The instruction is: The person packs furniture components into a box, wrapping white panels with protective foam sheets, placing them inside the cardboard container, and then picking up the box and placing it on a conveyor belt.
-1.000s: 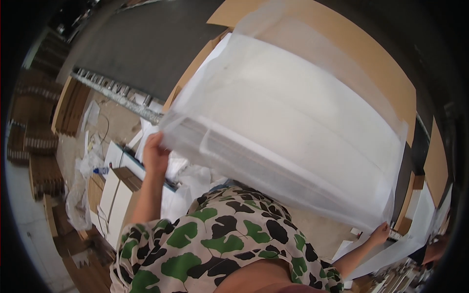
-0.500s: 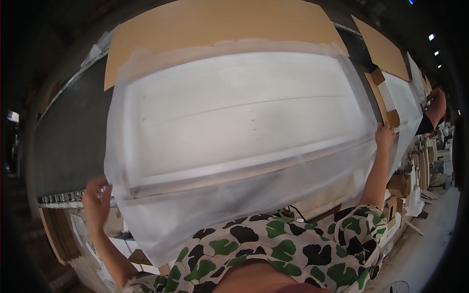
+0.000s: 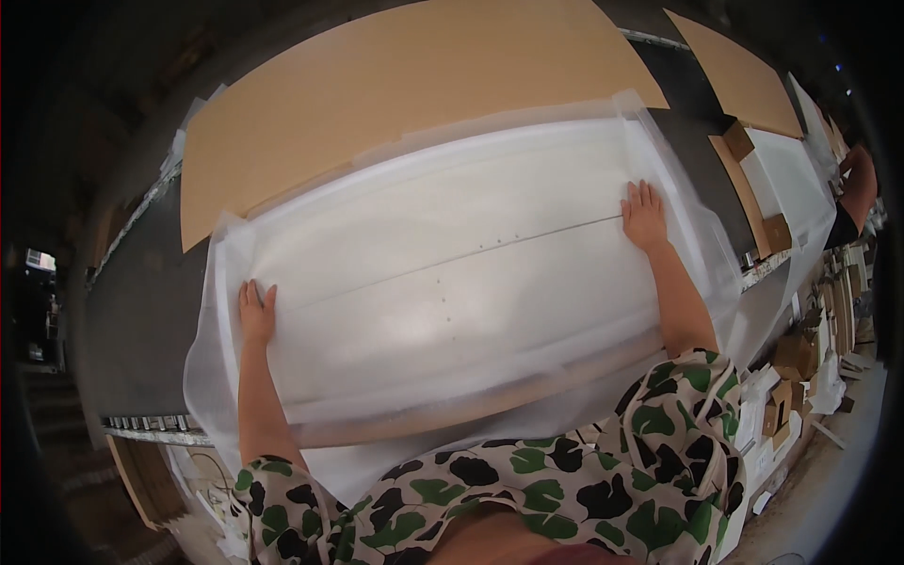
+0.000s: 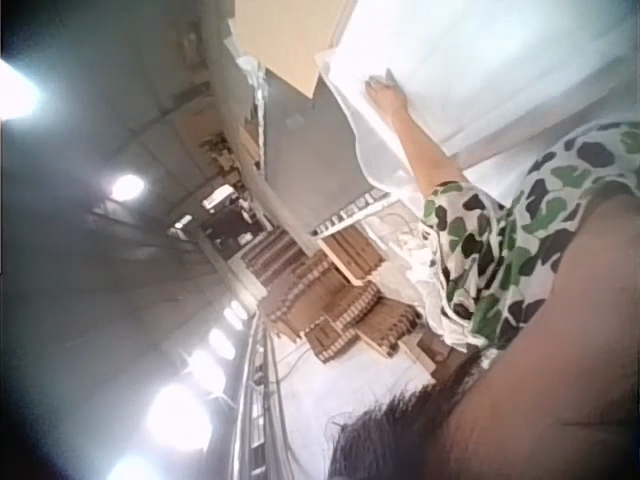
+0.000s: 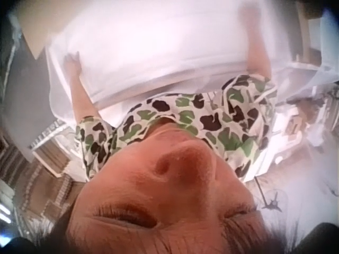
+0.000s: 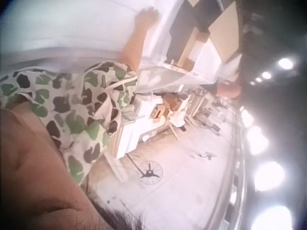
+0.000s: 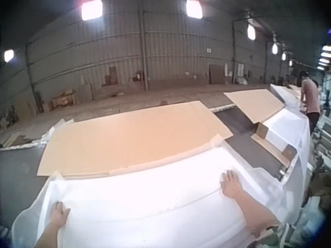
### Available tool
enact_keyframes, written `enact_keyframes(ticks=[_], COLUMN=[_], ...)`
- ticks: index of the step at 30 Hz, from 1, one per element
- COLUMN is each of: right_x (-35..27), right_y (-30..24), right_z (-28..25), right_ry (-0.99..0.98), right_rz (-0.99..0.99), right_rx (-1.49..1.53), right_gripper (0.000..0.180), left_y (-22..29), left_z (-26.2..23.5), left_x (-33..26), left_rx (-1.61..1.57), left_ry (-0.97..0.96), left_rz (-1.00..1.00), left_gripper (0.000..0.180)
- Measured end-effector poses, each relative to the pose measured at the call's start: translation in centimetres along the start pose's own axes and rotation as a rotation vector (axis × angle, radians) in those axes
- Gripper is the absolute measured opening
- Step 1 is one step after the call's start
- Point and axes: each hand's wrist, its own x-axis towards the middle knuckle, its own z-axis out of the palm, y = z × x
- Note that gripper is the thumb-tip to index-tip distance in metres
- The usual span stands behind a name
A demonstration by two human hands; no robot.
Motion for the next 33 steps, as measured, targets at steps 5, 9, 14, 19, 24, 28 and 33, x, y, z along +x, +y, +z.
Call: enact_keyframes(ticks=[5, 9, 14, 19, 24, 28, 33], right_x=[4.6, 5.0, 8.1, 8.4, 7.3, 5.7, 6.9], right_y=[0.1, 5.3, 6.5, 6.4, 3.4, 6.3, 1.7], right_z=[-2.1, 5.7, 9.8, 12.7, 9.0, 8.1, 1.8], right_ry=[-0.69, -0.505, -0.579, -0.398, -0.517, -0.602, -0.576], right_rz=[0.15, 0.175, -0.288, 0.136, 0.247, 0.28, 0.054], right_rx=[0.154, 0.155, -0.032, -0.015, -0.12, 0.144, 0.351], right_gripper=[0.045, 0.032, 0.024, 0.021, 0.03, 0.039, 0.041], left_y=[2.1, 2.7, 1.5, 4.6, 5.4, 1.9, 0.7], left_z=[-4.4, -3.4, -0.4, -0.2, 0.6, 1.3, 0.5], left_x=[1.4, 4.3, 3.9, 5.0, 3.0, 1.3, 0.9], left_rx=[0.175, 0.074, 0.35, 0.431, 0.238, -0.06, 0.013], left_ry=[-0.181, -0.161, -0.02, -0.009, 0.124, 0.227, 0.039], left_rz=[-0.064, -0.305, -0.294, -0.4, -0.421, -0.225, -0.143], left_gripper=[0.066, 0.068, 0.07, 0.065, 0.052, 0.041, 0.037])
